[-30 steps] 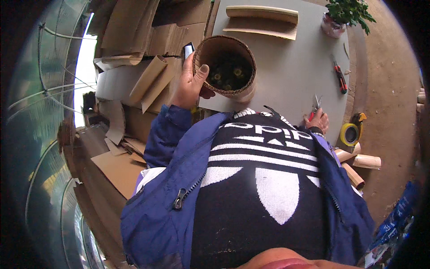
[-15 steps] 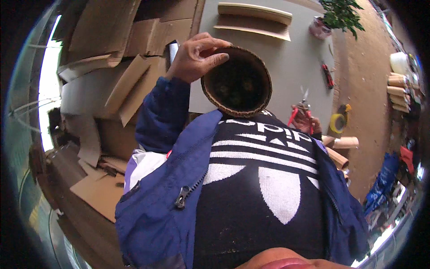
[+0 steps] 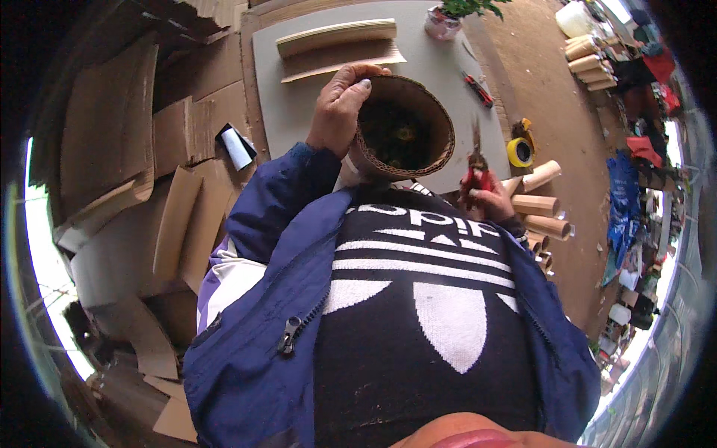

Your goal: The person assembles a cylindrical cardboard planter by rolling a sheet around a potted plant, securing it with tape, and trimming the edges. They then remove the plant and cut a circular opening in the bottom of the cylinder.

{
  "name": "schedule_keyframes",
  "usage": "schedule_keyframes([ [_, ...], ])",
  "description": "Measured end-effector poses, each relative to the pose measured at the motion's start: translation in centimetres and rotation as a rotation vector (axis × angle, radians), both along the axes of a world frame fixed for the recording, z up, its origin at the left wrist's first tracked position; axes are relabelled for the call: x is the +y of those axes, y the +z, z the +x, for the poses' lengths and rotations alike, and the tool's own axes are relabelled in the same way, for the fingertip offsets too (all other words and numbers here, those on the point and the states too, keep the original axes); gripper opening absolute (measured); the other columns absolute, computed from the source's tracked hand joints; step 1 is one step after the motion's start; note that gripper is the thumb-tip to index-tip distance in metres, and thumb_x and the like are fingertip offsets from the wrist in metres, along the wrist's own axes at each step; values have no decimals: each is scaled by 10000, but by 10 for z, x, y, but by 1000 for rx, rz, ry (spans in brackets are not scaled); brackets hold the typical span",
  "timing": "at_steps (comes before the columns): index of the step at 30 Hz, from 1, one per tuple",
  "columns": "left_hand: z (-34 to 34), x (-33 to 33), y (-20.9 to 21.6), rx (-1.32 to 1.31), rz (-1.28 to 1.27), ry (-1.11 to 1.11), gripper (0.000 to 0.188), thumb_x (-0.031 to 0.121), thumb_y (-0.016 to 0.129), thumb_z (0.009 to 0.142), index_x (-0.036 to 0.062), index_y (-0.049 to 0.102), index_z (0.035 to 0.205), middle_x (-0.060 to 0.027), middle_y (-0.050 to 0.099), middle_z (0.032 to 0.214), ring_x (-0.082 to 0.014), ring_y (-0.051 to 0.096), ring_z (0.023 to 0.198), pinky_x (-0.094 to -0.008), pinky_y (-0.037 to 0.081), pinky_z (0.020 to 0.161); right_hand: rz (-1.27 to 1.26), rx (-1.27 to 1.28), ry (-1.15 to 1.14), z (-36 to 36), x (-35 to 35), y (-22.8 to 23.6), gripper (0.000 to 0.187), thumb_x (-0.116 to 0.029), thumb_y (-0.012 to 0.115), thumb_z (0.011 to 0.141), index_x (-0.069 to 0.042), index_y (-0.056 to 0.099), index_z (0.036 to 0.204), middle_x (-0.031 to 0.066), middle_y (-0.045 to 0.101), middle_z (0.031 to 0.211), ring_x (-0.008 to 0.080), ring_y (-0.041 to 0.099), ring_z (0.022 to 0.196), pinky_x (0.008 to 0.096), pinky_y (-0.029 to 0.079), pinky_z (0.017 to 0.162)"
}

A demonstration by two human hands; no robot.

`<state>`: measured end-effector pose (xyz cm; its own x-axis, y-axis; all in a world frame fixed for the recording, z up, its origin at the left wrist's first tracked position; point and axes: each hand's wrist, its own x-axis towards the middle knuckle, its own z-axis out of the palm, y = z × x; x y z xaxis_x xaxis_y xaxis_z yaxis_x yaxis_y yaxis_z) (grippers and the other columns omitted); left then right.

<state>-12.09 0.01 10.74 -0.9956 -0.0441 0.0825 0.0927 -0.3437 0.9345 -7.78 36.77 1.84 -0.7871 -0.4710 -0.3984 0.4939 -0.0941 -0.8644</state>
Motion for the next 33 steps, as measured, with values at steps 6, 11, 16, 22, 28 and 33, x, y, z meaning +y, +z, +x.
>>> schedule_keyframes([
  [6,3,5,-4,-38,14,-27,261,96,474,970,5,621,1165,-68,658,1087,-120,590,989,-264,466,932,798,929,174,-3,-33,113,861,-94,728,716,-84,394,1509,160,551,1186,294,551,1113,360,444,1010],
  [11,7,7,-8,-1,8,-43,252,95,487,960,19,620,1160,-50,656,1066,-108,579,980,-255,462,917,1115,969,331,-8,-62,161,817,-53,696,717,-42,415,1485,202,527,1231,357,518,1199,400,399,1071],
  [16,11,7,-13,51,-75,-15,253,103,494,950,28,631,1150,-43,656,1046,-111,572,973,-261,460,908,1185,1038,425,-11,-68,177,809,-39,706,693,-53,450,1461,204,554,1193,357,555,1145,417,447,1007],
  [22,12,0,-19,60,-54,-9,249,124,506,945,26,645,1127,-39,653,1020,-115,568,968,-266,456,910,1071,1096,367,-9,-72,160,763,-18,686,700,-83,493,1435,183,615,1018,344,650,884,407,552,795],
  [28,14,-6,-16,33,-29,-61,246,126,503,945,25,647,1117,-44,657,1023,-118,571,970,-265,453,919,1185,1176,343,-12,-73,158,744,20,680,717,-101,511,1431,169,615,1022,348,645,884,418,548,779],
  [33,17,-5,-17,72,-30,-93,250,127,506,939,24,643,1121,-45,653,1014,-117,575,954,-269,463,901,1121,1302,348,-19,-80,160,733,12,688,725,-136,526,1424,159,605,1056,352,629,926,433,538,824],
])
